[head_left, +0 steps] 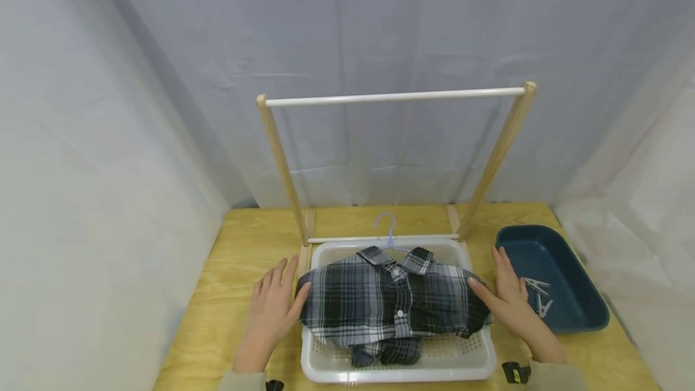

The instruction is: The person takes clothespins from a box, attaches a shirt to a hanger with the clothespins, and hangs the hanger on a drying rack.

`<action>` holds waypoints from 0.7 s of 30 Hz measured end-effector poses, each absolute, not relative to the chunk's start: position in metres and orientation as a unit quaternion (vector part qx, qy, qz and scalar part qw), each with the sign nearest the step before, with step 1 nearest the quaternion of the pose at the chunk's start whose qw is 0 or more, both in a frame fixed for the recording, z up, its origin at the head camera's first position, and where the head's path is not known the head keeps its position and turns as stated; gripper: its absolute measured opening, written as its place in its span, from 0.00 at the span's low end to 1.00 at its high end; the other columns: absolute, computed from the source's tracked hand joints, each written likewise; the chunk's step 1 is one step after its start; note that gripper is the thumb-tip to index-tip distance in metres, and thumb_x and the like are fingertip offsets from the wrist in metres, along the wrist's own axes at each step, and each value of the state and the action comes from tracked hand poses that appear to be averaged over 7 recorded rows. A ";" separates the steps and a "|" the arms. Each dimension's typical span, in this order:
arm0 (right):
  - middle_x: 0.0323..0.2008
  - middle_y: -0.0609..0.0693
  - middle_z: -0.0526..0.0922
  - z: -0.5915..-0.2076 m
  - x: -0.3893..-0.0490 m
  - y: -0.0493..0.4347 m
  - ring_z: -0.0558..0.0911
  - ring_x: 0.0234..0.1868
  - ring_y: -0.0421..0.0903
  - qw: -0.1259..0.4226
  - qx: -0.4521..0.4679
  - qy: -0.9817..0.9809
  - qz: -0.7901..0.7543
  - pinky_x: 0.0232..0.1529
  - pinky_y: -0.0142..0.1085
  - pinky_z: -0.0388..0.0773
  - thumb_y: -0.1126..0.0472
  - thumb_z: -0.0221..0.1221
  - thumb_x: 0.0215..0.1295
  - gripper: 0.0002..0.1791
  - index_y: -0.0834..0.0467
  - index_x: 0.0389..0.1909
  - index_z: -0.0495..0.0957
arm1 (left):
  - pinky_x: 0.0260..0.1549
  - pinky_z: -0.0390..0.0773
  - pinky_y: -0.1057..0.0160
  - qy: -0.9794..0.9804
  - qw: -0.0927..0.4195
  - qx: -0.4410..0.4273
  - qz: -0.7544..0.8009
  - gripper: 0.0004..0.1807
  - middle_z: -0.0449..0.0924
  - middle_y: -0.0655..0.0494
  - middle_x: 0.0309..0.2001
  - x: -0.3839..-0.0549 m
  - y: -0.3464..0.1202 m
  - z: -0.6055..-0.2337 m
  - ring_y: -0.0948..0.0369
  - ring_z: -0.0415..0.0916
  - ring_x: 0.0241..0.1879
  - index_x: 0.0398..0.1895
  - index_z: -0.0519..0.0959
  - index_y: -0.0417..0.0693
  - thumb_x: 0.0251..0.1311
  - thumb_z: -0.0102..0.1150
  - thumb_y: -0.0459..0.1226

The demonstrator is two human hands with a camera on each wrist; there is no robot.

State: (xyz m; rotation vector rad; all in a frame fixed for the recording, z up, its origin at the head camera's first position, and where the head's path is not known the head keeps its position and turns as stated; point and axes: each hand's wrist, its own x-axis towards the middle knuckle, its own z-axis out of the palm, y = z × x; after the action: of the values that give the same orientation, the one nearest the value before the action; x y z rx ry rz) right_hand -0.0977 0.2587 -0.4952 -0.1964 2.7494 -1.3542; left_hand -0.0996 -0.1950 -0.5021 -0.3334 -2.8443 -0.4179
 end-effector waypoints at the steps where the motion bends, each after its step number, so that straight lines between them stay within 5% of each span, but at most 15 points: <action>1: 0.75 0.67 0.24 -0.495 -0.098 0.257 0.29 0.74 0.71 0.041 -0.063 0.893 -0.444 0.58 0.75 0.22 0.49 0.54 0.74 0.50 0.60 0.78 0.28 | 0.56 0.67 0.35 -0.974 0.126 -0.116 -0.145 0.34 0.67 0.33 0.65 -0.101 -0.194 -0.503 0.35 0.69 0.60 0.73 0.62 0.41 0.73 0.50 0.51; 16: 0.71 0.80 0.31 -0.506 -0.105 0.236 0.33 0.72 0.76 0.123 -0.021 0.884 -0.451 0.66 0.70 0.36 0.48 0.54 0.73 0.50 0.76 0.73 0.34 | 0.56 0.68 0.36 -0.974 0.080 -0.116 -0.180 0.33 0.69 0.35 0.64 -0.108 -0.168 -0.526 0.36 0.70 0.59 0.73 0.62 0.40 0.74 0.48 0.52; 21: 0.72 0.79 0.33 -0.505 -0.103 0.229 0.36 0.72 0.76 0.173 -0.004 0.886 -0.431 0.67 0.69 0.39 0.44 0.51 0.75 0.50 0.76 0.73 0.36 | 0.49 0.73 0.39 -0.972 0.086 -0.110 -0.191 0.32 0.73 0.37 0.55 -0.108 -0.164 -0.533 0.40 0.74 0.51 0.70 0.65 0.39 0.73 0.51 0.51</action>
State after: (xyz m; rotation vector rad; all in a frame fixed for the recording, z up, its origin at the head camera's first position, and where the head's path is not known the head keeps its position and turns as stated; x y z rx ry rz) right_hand -0.1034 0.2290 -0.5046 -0.0116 2.5125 -1.2227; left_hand -0.1077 -0.1639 -0.5330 -0.3278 -2.8954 -0.5691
